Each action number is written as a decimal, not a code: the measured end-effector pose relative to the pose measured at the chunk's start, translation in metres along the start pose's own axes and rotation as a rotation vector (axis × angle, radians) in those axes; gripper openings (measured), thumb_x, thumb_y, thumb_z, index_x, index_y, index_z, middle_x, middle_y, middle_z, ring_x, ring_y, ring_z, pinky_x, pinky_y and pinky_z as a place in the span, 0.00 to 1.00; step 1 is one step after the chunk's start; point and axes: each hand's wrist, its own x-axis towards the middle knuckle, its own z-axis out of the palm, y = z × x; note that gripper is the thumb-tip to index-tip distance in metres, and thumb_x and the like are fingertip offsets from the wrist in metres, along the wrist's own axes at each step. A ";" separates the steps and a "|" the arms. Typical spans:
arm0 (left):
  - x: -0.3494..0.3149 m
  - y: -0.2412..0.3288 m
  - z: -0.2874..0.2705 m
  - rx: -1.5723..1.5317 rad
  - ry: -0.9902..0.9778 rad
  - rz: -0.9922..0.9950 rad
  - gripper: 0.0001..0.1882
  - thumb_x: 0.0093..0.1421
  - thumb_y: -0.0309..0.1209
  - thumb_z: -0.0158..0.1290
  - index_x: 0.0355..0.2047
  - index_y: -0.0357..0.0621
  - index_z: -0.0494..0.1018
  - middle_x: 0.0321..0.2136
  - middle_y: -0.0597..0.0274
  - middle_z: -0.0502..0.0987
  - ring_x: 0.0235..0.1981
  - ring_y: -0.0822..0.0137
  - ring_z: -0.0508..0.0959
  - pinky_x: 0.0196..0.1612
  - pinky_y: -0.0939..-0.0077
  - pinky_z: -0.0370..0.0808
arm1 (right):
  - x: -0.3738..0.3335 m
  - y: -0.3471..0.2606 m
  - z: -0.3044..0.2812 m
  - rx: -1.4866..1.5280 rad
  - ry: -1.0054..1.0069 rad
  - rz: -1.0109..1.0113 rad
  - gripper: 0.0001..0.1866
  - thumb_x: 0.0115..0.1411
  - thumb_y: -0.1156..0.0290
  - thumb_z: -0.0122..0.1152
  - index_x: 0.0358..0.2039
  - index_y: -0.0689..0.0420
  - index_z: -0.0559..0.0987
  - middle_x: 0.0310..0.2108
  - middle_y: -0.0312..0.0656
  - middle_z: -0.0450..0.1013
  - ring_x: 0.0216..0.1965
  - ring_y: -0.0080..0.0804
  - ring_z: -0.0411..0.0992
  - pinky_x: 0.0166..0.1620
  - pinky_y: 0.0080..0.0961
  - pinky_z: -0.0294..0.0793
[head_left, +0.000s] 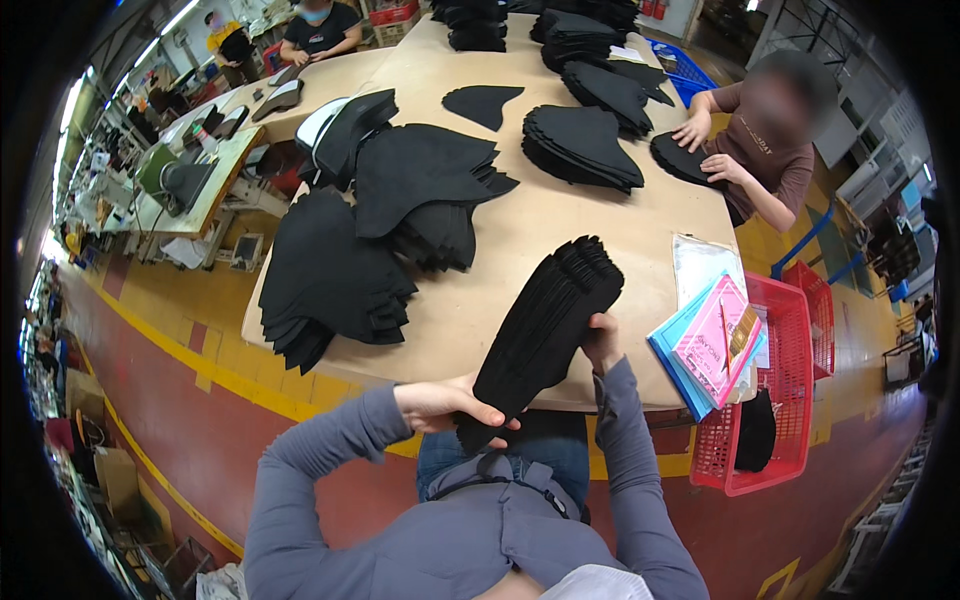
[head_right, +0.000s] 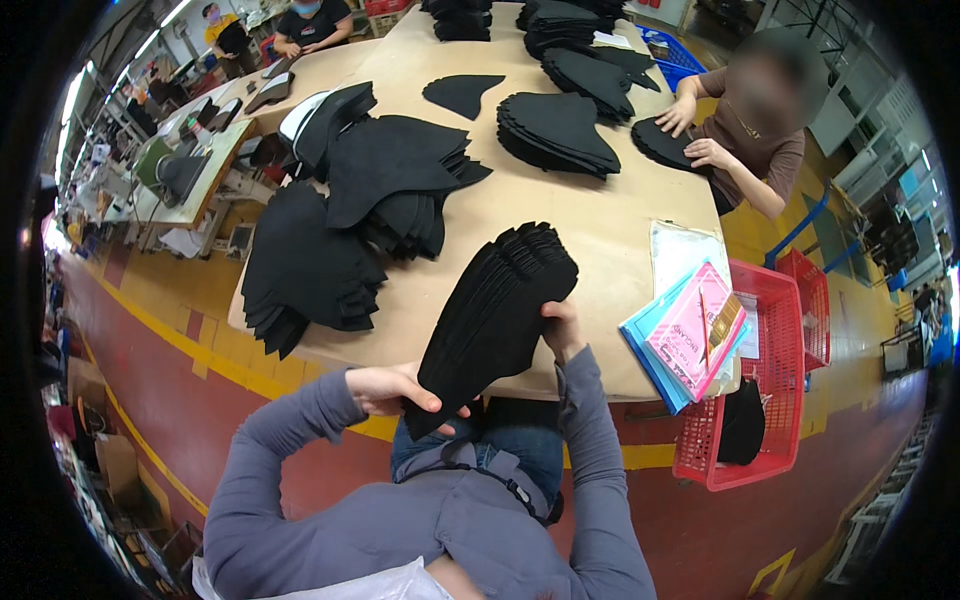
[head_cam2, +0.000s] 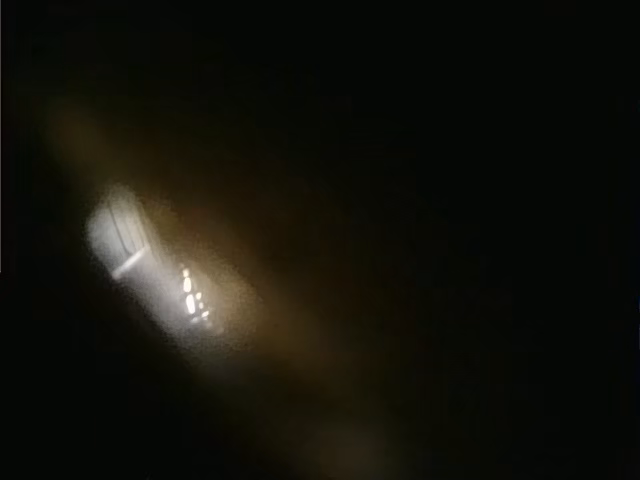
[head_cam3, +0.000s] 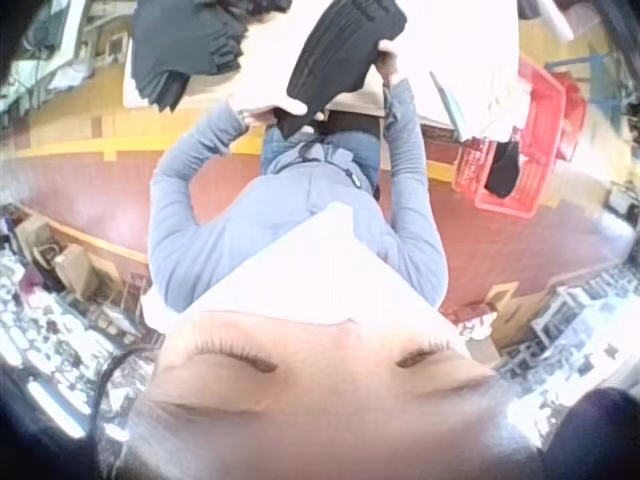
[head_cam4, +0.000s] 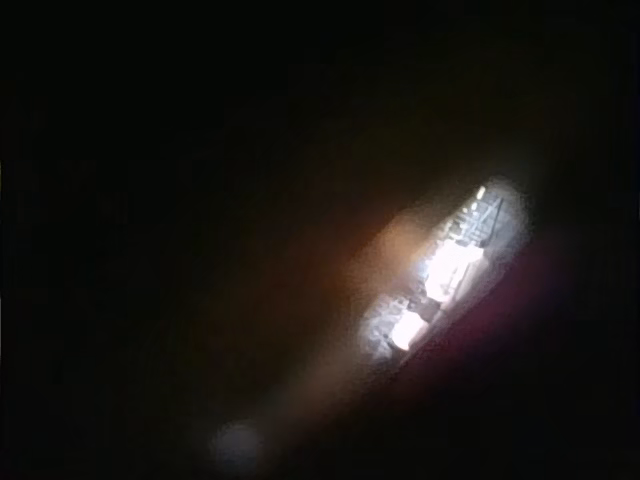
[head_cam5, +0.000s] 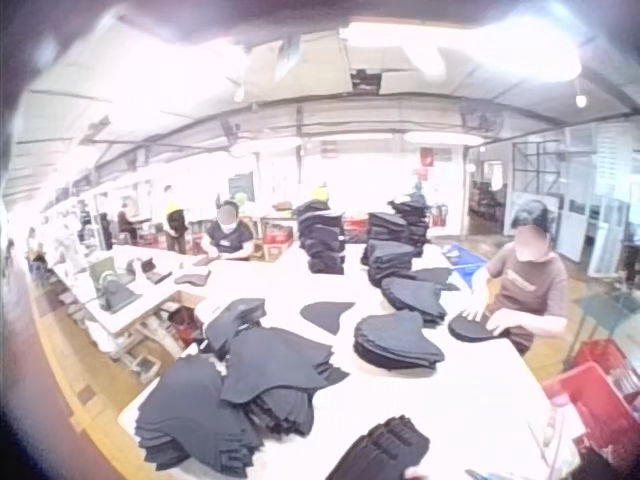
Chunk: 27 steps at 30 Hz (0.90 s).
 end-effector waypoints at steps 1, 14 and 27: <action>0.000 -0.003 0.001 -0.044 -0.044 0.011 0.44 0.50 0.26 0.65 0.64 0.41 0.53 0.60 0.48 0.63 0.55 0.59 0.71 0.53 0.60 0.76 | 0.003 0.008 -0.007 0.043 -0.009 -0.015 0.36 0.39 0.65 0.68 0.53 0.63 0.73 0.48 0.46 0.76 0.48 0.42 0.74 0.53 0.35 0.74; 0.031 -0.052 0.007 0.162 0.252 0.355 0.55 0.45 0.18 0.65 0.68 0.47 0.44 0.60 0.56 0.60 0.55 0.69 0.67 0.57 0.74 0.66 | 0.024 0.034 -0.012 -0.010 -0.110 -0.119 0.34 0.52 0.64 0.61 0.58 0.61 0.66 0.52 0.45 0.69 0.53 0.34 0.69 0.59 0.33 0.66; 0.033 -0.067 -0.001 -0.306 0.448 0.366 0.42 0.46 0.20 0.64 0.61 0.43 0.57 0.47 0.64 0.69 0.49 0.70 0.70 0.54 0.74 0.67 | -0.070 0.009 0.130 -0.359 0.171 -0.296 0.16 0.65 0.68 0.56 0.49 0.53 0.63 0.38 0.37 0.67 0.38 0.24 0.68 0.44 0.22 0.68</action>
